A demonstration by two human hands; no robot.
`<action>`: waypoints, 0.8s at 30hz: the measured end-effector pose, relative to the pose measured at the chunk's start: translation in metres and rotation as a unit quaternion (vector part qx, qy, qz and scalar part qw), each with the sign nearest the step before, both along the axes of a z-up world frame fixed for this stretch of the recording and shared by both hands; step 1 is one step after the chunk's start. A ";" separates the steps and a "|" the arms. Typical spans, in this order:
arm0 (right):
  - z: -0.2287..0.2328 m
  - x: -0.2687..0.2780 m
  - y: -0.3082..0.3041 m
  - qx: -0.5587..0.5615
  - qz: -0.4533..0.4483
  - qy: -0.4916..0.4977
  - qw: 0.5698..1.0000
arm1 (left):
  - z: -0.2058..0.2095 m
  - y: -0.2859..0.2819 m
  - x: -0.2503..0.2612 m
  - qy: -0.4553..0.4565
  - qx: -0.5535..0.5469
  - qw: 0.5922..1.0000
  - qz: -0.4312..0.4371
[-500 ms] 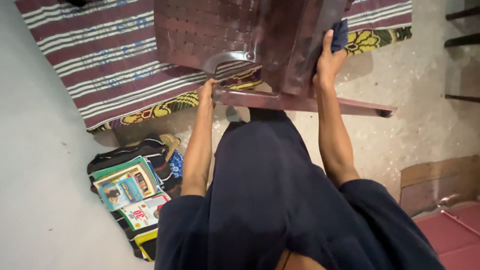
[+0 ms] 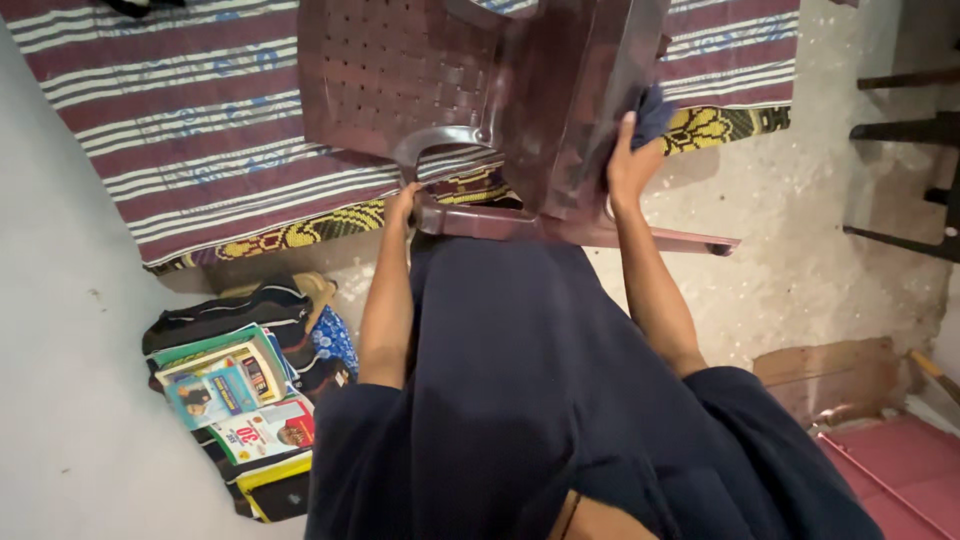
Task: The person wipes a brown plastic chair with a blue cloth. They clean the legs, seat, and backrest of the chair, which is placed upside down on a bed.
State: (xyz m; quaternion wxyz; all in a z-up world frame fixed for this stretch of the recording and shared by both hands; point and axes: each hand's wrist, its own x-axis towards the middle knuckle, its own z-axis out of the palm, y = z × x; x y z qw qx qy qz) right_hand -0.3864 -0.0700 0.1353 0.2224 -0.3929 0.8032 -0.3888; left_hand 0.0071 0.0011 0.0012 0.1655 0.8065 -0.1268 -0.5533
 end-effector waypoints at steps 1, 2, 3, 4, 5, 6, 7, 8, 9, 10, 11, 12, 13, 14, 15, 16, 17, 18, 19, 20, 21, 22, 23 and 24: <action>0.002 -0.003 -0.004 -0.055 -0.011 0.060 0.997 | 0.002 -0.004 0.005 -0.042 0.019 0.997 -0.064; 0.006 -0.006 -0.009 -0.109 -0.021 0.120 0.987 | 0.005 -0.005 0.010 -0.094 0.012 0.987 -0.127; 0.010 -0.007 -0.016 -0.162 -0.031 0.179 0.970 | 0.005 -0.009 0.013 -0.147 0.005 0.971 -0.191; 0.012 -0.005 -0.029 -0.181 -0.022 0.174 0.968 | 0.007 -0.017 0.015 -0.198 -0.001 0.947 -0.253; 0.016 -0.003 -0.029 -0.190 -0.016 0.173 0.966 | 0.012 -0.017 0.013 -0.213 -0.065 0.936 -0.273; 0.021 0.000 -0.023 -0.199 -0.010 0.172 0.965 | 0.018 -0.019 0.010 -0.226 -0.128 0.920 -0.292; 0.024 0.009 -0.018 -0.209 0.007 0.186 0.960 | 0.025 -0.027 0.005 -0.174 -0.209 0.928 -0.256; 0.026 0.026 -0.012 -0.219 0.025 0.200 0.955 | 0.034 -0.035 -0.002 -0.121 -0.286 0.926 -0.216; 0.028 0.044 -0.012 -0.230 0.041 0.214 0.949 | 0.043 -0.046 -0.011 -0.024 -0.292 0.932 -0.212; 0.033 0.060 0.000 -0.149 0.082 0.137 0.976 | 0.053 -0.056 -0.022 0.072 -0.294 0.930 -0.206; 0.038 0.080 0.013 -0.068 0.124 0.054 0.988 | 0.063 -0.066 -0.032 0.203 -0.299 0.915 -0.177; 0.040 0.101 0.012 -0.033 0.151 0.075 0.985 | 0.071 -0.074 -0.043 0.331 -0.296 0.884 -0.145; 0.042 0.120 0.009 -0.002 0.179 0.096 0.979 | 0.077 -0.080 -0.053 0.386 -0.246 0.878 -0.140; 0.045 0.138 0.012 -0.028 0.217 0.076 0.973 | 0.080 -0.081 -0.064 0.438 -0.193 0.868 -0.134; 0.051 0.147 0.015 -0.056 0.254 0.060 0.964 | 0.078 -0.082 -0.083 0.454 -0.196 0.861 -0.117; 0.059 0.150 0.021 -0.059 0.261 0.077 0.960 | 0.074 -0.081 -0.100 0.470 -0.199 0.854 -0.100; 0.066 0.148 0.026 -0.063 0.269 0.095 0.956 | 0.066 -0.082 -0.117 0.485 -0.202 0.847 -0.082; 0.071 0.144 0.025 -0.066 0.277 0.113 0.952 | 0.058 -0.082 -0.135 0.456 -0.223 0.854 -0.113; 0.075 0.134 0.025 -0.073 0.245 0.137 0.957 | 0.049 -0.077 -0.152 0.427 -0.242 0.860 -0.142; 0.078 0.118 0.025 -0.080 0.212 0.160 0.961 | 0.042 -0.074 -0.169 0.397 -0.261 0.863 -0.171; 0.079 0.102 0.025 -0.087 0.180 0.182 0.963 | 0.039 -0.069 -0.186 0.321 -0.284 0.871 -0.241; 0.076 0.086 0.018 -0.091 0.143 0.202 0.965 | 0.039 -0.063 -0.203 0.241 -0.304 0.869 -0.308; 0.070 0.071 0.008 -0.095 0.106 0.221 0.965 | 0.039 -0.060 -0.214 0.160 -0.323 0.856 -0.371; 0.062 0.060 0.002 -0.106 0.090 0.227 0.964 | 0.040 -0.059 -0.220 0.155 -0.372 0.843 -0.357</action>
